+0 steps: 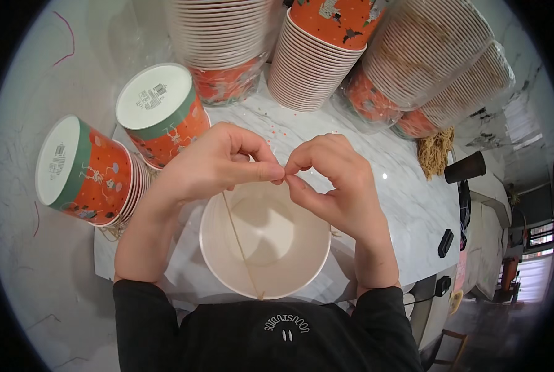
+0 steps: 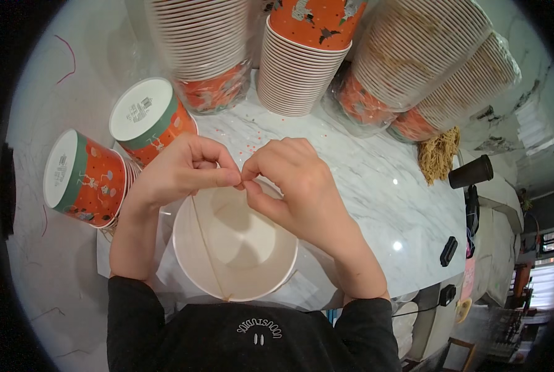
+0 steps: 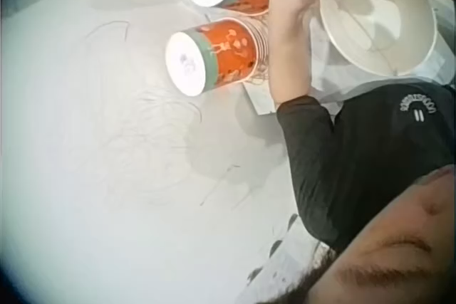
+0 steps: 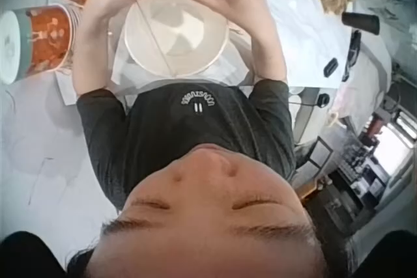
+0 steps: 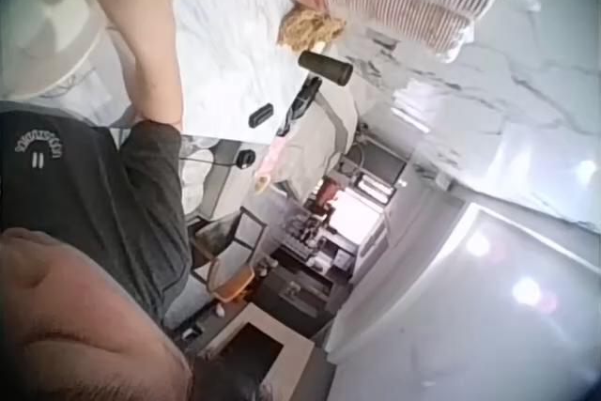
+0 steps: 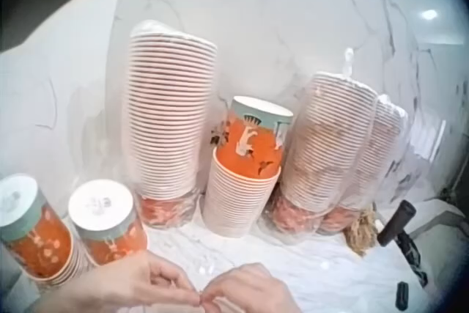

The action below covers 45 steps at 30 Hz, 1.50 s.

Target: Threading rubber bands through pre-punched holes in paper buckets to create handles.

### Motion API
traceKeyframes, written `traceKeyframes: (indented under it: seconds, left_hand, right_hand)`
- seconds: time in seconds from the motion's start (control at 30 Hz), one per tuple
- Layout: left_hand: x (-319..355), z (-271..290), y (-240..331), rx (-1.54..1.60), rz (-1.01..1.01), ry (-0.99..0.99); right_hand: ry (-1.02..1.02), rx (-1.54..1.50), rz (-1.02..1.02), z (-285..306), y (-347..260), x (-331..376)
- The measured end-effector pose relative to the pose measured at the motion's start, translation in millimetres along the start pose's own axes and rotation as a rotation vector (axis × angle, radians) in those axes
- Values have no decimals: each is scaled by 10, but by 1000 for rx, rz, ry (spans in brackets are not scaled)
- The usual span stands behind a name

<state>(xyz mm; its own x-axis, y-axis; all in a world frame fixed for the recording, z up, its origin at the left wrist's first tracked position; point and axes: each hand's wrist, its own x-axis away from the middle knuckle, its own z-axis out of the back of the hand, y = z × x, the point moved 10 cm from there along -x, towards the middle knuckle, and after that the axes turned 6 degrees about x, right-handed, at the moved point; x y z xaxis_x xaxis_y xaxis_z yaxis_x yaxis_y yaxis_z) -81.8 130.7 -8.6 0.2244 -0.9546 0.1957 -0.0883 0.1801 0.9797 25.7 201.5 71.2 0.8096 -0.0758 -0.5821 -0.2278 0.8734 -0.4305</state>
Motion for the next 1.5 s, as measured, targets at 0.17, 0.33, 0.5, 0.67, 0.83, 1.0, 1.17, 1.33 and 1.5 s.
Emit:
traceKeyframes:
  seconds: [0.17,0.33,0.5,0.67,0.83,1.0,1.17,1.33,1.5]
  left_hand:
    - [-12,0,1,145,-37,53]
    - [-24,67,33,80,-129,203]
    - [123,70,244,-232,-240,320]
    - [171,32,311,-321,-283,372]
    - [262,-40,481,-490,-486,488]
    - [320,-45,559,-476,-620,519]
    - [264,-7,476,-317,-576,472]
    - [204,52,394,-222,-501,454]
    - [177,47,361,-167,-441,416]
  right_hand:
    - [-37,55,-9,-40,-6,4]
    - [7,-1,-65,-65,8,18]
    - [-24,-283,-198,-152,179,20]
    - [75,-467,-306,-196,390,60]
    - [133,-404,-247,-179,347,43]
    - [147,-594,-317,-235,451,42]
    - [81,-874,-511,-393,629,101]
    - [134,-878,-580,-349,593,131]
    - [158,-773,-485,-294,572,116]
